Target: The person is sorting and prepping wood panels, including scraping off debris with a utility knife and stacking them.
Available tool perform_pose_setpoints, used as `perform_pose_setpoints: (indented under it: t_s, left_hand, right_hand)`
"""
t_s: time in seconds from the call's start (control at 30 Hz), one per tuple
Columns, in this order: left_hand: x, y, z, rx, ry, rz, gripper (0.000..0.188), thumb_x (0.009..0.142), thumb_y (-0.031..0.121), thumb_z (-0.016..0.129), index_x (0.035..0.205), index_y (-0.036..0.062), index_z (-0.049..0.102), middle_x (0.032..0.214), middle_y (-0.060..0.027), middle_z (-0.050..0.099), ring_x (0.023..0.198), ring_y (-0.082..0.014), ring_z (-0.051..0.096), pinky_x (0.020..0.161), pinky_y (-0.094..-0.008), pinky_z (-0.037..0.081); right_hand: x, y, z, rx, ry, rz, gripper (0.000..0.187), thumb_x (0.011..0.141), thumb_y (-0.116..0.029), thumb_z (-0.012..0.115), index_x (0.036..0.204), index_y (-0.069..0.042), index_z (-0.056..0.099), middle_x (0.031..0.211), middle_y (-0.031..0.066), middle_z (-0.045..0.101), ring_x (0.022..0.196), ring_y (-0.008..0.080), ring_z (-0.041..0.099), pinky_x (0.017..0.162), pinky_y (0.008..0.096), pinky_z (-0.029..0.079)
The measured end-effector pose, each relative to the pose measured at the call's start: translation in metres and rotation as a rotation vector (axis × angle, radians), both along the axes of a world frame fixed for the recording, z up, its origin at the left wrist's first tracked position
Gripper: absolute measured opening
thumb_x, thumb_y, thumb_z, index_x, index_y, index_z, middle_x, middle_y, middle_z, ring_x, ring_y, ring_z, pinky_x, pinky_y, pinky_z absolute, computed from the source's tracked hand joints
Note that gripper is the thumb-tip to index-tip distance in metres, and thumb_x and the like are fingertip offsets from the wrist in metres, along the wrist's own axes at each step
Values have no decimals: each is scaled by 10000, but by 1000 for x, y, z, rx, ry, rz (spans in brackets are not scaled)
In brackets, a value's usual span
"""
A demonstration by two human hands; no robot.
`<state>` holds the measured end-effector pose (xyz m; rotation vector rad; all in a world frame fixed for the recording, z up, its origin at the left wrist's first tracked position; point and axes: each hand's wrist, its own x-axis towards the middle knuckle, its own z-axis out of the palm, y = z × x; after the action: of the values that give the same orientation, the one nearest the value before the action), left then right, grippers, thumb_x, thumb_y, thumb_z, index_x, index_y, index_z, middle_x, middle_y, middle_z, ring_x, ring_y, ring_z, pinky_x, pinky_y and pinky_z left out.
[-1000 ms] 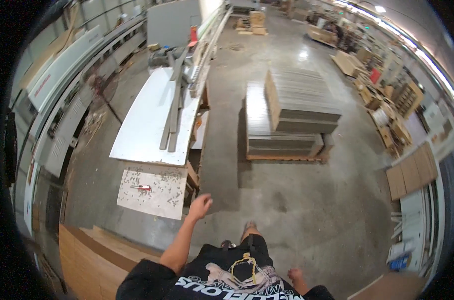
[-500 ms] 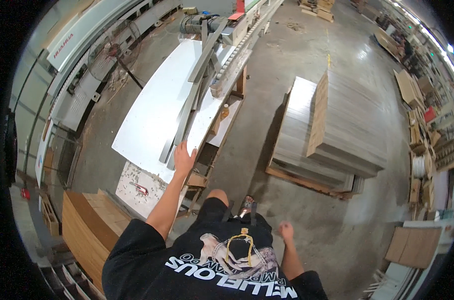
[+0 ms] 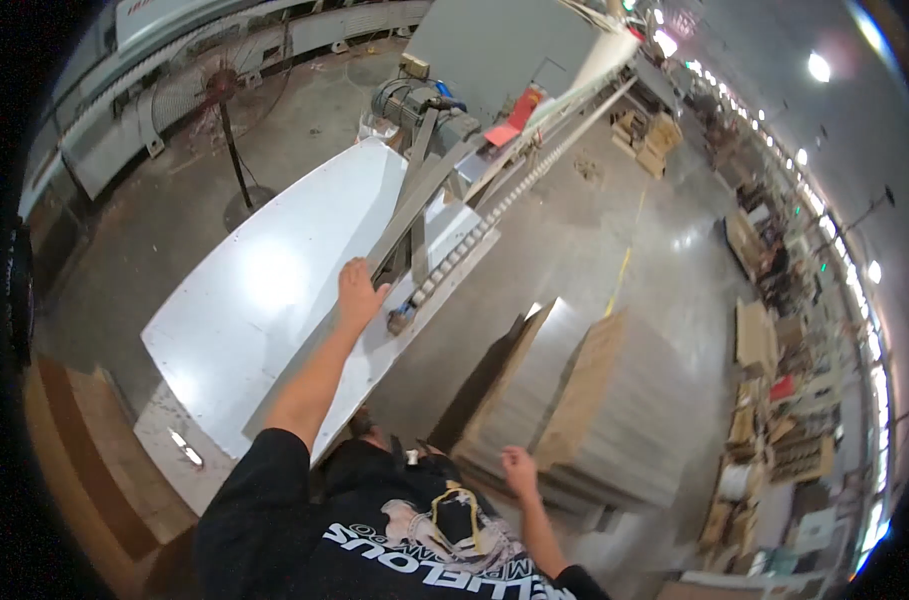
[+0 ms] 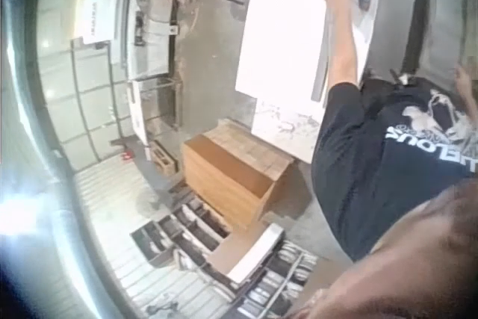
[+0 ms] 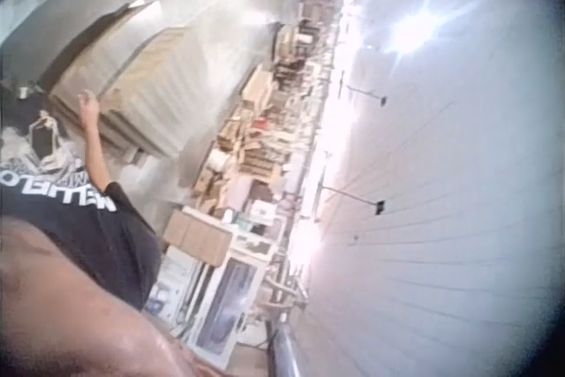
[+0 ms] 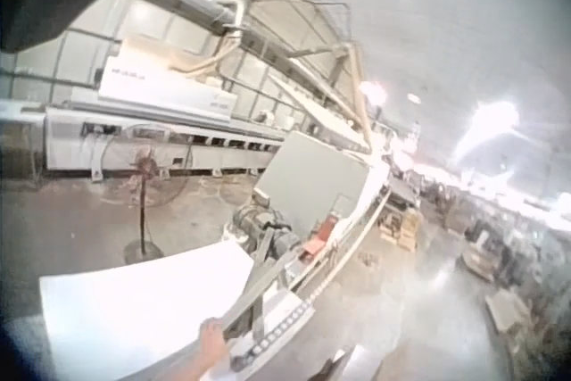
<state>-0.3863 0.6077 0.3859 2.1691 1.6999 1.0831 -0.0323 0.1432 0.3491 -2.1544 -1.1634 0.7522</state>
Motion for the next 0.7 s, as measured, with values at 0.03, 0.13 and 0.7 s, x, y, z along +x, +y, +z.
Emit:
perform_pose_setpoints:
  t_s: [0.03,0.13,0.7]
  left_hand:
    - [-4,15,-11,-30,60,106,813,836,354,811,1446,-47,454,1400,-254,551,1326,-426,501,1159,-503,374]
    - [-4,19,-29,-342,82,171,794,844,367,811,1431,-39,461,1308,-230,606,1228,-412,584,1051,-493,472]
    - [-22,6,-18,-710,-19,379,646,849,330,822,1353,8,577,1311,-214,648,1239,-406,600,1047,-471,487]
  right_hand:
    - [-9,22,14,18,-59,106,250,964,-222,716,1124,-30,731,955,107,765,825,188,712,802,345,574]
    - [-34,102,57,-9,-30,103,257,965,-223,720,1125,-23,734,959,126,765,847,198,724,816,338,573]
    - [-105,678,-38,11,346,-355,741,955,-453,667,1463,55,487,1477,327,486,1380,467,449,1182,486,343]
